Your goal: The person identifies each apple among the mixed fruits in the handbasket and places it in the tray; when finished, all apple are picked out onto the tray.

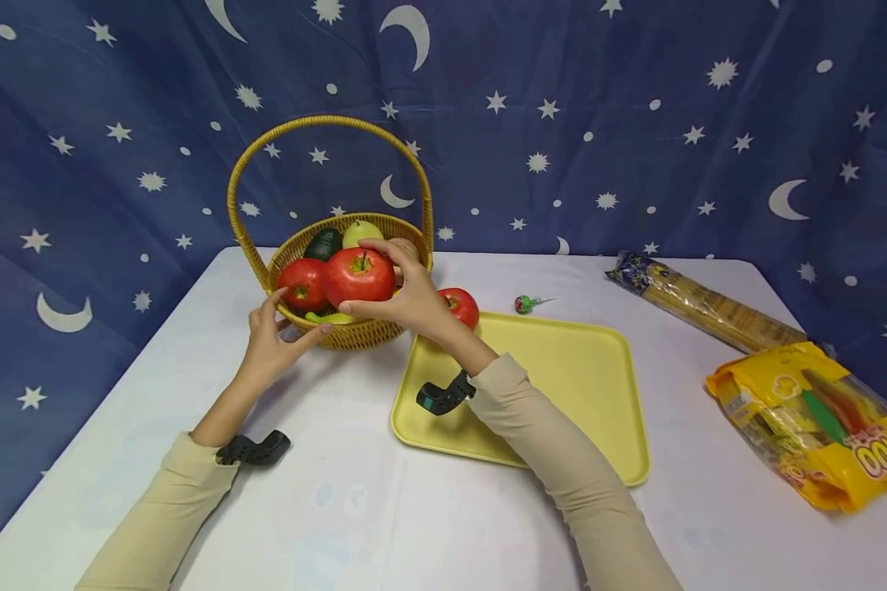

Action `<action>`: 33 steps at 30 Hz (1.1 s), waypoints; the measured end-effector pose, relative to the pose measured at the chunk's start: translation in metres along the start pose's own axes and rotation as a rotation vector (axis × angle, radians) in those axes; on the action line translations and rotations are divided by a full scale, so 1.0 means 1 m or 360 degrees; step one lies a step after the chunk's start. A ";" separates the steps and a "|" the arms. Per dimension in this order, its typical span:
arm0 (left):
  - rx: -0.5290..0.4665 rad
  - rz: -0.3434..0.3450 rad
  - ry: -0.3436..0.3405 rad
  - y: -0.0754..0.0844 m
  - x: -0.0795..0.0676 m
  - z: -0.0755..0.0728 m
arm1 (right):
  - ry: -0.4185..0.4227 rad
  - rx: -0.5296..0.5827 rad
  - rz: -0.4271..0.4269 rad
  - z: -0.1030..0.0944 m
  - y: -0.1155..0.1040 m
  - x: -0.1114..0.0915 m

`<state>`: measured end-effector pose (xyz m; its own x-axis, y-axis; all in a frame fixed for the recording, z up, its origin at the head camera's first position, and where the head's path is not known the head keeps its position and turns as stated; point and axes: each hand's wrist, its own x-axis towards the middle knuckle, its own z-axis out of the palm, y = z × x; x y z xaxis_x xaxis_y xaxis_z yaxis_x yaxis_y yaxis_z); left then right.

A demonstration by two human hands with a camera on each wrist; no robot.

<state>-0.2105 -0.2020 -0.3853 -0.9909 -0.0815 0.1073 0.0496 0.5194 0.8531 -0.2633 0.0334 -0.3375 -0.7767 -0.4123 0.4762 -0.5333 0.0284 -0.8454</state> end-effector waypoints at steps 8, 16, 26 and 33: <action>-0.0009 0.0003 0.0012 0.000 0.001 -0.001 | 0.0039 0.0053 -0.0031 -0.010 -0.008 -0.004; 0.0007 -0.0016 -0.0003 -0.001 0.001 -0.001 | 0.0098 -0.0018 0.0019 -0.023 -0.002 -0.007; 0.0009 -0.0019 -0.0015 0.000 0.000 -0.001 | 0.0163 -0.0020 0.0069 -0.039 -0.001 -0.013; 0.0009 -0.0020 -0.0019 0.000 0.000 0.001 | 0.0208 -0.0040 0.0140 -0.051 -0.002 -0.019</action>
<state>-0.2107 -0.2015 -0.3858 -0.9928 -0.0780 0.0905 0.0365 0.5232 0.8514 -0.2649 0.0878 -0.3323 -0.8569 -0.2851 0.4294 -0.4682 0.0824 -0.8798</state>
